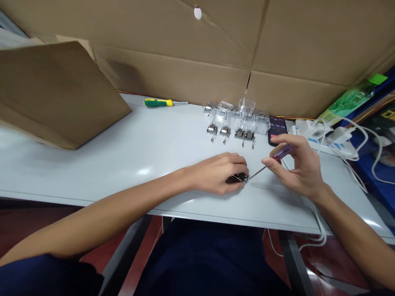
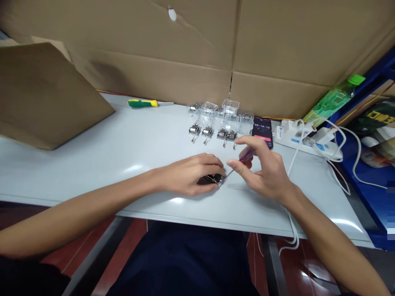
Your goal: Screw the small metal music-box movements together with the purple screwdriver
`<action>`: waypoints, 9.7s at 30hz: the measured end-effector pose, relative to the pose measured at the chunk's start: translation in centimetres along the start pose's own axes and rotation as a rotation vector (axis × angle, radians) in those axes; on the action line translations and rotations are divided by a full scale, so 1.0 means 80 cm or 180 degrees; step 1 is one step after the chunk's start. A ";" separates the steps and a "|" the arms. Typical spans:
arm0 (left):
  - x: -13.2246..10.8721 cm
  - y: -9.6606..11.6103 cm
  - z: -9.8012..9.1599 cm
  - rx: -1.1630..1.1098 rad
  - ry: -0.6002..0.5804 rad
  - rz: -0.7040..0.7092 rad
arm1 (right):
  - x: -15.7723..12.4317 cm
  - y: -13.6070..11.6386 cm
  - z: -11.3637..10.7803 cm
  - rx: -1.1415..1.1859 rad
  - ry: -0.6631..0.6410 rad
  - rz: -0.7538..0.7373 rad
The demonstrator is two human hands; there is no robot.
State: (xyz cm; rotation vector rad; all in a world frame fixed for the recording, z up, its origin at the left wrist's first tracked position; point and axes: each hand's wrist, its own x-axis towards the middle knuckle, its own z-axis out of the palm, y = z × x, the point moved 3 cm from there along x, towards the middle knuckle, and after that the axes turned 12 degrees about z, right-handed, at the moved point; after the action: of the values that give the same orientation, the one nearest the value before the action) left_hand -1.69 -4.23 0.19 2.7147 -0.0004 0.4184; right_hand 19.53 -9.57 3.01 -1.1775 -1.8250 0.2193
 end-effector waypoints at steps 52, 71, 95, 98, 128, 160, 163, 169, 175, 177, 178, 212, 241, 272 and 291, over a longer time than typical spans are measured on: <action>-0.009 -0.024 -0.010 0.0648 0.0136 -0.0252 | 0.023 0.079 -0.011 -0.0631 0.0572 0.0673; -0.009 -0.023 -0.009 0.0683 0.0079 -0.0277 | 0.032 0.107 0.015 -0.0945 0.0083 0.0297; -0.008 -0.033 -0.023 -0.0421 0.1285 -0.1179 | 0.010 0.006 -0.010 -0.0082 -0.0123 0.0639; -0.008 -0.033 -0.022 -0.0456 0.1271 -0.1088 | 0.008 0.006 -0.007 0.0041 -0.0201 0.0650; 0.002 -0.003 -0.009 -0.0268 0.0520 -0.0189 | -0.004 -0.003 0.018 0.1100 -0.0292 0.0590; -0.004 -0.022 -0.005 0.0053 0.0181 -0.0387 | -0.005 0.022 0.034 0.1071 -0.0729 0.0732; -0.004 -0.023 -0.004 0.0066 0.0174 -0.0381 | -0.005 0.023 0.033 0.1093 -0.0727 0.0724; -0.005 -0.023 -0.004 0.0046 0.0197 -0.0383 | -0.005 0.021 0.032 0.1079 -0.0739 0.0693; -0.004 -0.022 -0.004 0.0041 0.0216 -0.0380 | -0.004 0.022 0.032 0.1037 -0.0727 0.0687; -0.004 -0.022 -0.004 0.0038 0.0215 -0.0366 | -0.004 0.022 0.033 0.1025 -0.0720 0.0669; -0.004 -0.021 -0.003 0.0035 0.0213 -0.0361 | -0.004 0.021 0.034 0.1010 -0.0706 0.0644; 0.003 -0.005 0.011 0.0021 0.0178 -0.0007 | -0.002 -0.019 0.015 -0.0299 -0.0134 -0.0679; 0.003 -0.004 0.012 0.0207 0.0108 0.0006 | 0.002 -0.020 -0.011 -0.0543 -0.0032 -0.0313; 0.033 -0.046 -0.001 0.0409 -0.0107 0.0125 | 0.086 -0.033 -0.014 -0.1882 -0.2788 0.0054; 0.045 -0.059 -0.008 0.0351 -0.0221 -0.0156 | 0.112 0.026 -0.050 -0.0934 -0.3437 0.0676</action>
State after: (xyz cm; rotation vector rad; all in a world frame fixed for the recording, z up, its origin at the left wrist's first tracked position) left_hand 1.82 0.58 -0.04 2.8299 0.0719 0.3183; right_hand 22.83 -2.64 9.39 -1.6282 -2.7061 0.8632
